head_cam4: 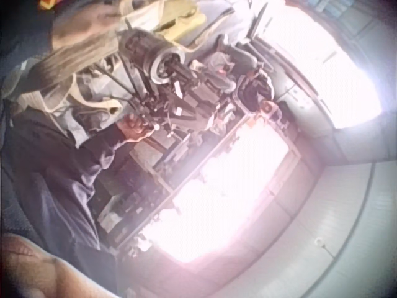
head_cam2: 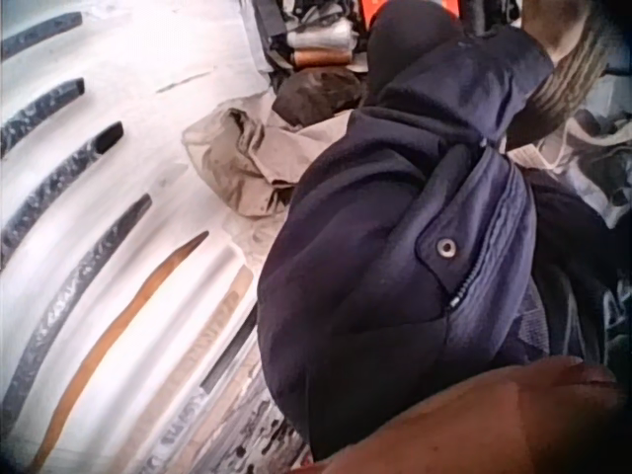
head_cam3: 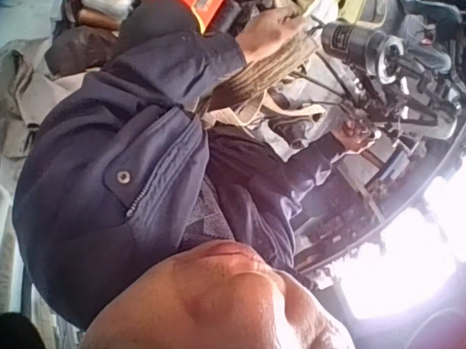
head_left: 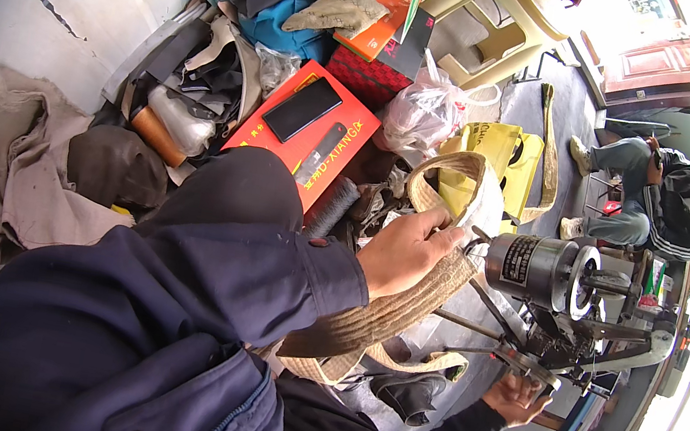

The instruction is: The person sits on the floor and adjusts a vintage sewing machine, rotating the handwheel, threading the needle, and manipulating small metal parts. The person handles a woven strap and a spool of thread while making adjustments to the machine's internal components.

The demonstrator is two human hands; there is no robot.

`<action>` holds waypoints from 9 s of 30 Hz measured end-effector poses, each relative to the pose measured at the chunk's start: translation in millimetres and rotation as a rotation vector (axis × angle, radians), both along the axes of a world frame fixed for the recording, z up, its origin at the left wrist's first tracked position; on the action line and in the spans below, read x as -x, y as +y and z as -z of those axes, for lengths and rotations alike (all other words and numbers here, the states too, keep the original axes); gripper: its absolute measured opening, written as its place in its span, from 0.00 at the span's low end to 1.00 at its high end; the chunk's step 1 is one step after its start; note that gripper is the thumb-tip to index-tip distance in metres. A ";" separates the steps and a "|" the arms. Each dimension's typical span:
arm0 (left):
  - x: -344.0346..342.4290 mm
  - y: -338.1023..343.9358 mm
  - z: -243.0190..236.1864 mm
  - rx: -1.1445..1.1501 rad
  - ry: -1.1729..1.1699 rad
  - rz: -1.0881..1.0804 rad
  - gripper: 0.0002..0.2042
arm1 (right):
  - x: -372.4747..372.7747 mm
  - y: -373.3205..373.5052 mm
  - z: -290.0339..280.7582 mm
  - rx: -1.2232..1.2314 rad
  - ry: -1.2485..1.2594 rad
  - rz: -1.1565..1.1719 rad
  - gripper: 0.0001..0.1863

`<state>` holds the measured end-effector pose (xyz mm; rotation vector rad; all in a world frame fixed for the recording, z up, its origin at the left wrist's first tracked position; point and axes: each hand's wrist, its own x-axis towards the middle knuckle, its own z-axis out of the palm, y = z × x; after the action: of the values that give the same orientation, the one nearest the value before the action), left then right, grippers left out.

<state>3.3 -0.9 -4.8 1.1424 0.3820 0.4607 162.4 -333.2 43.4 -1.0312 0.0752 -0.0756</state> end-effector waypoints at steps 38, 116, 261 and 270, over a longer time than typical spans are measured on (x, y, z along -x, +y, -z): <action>7.8 44.5 -8.1 -0.188 0.152 0.129 0.15 | 12.9 139.0 54.7 1.041 -0.352 -0.047 0.27; 26.4 54.1 -2.0 0.066 0.107 0.336 0.13 | 88.3 10.0 232.5 1.474 0.444 -0.254 0.18; 54.1 127.8 101.0 -0.061 0.494 -0.143 0.21 | 24.7 25.8 300.6 1.573 0.316 -0.087 0.24; 46.3 140.1 139.6 0.067 0.481 -0.025 0.25 | 55.2 47.5 306.8 1.462 0.276 -0.130 0.26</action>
<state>-43.0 139.2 -144.4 1.1785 0.8242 0.1874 107.3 -285.8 -263.4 -2.5016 0.2174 0.1664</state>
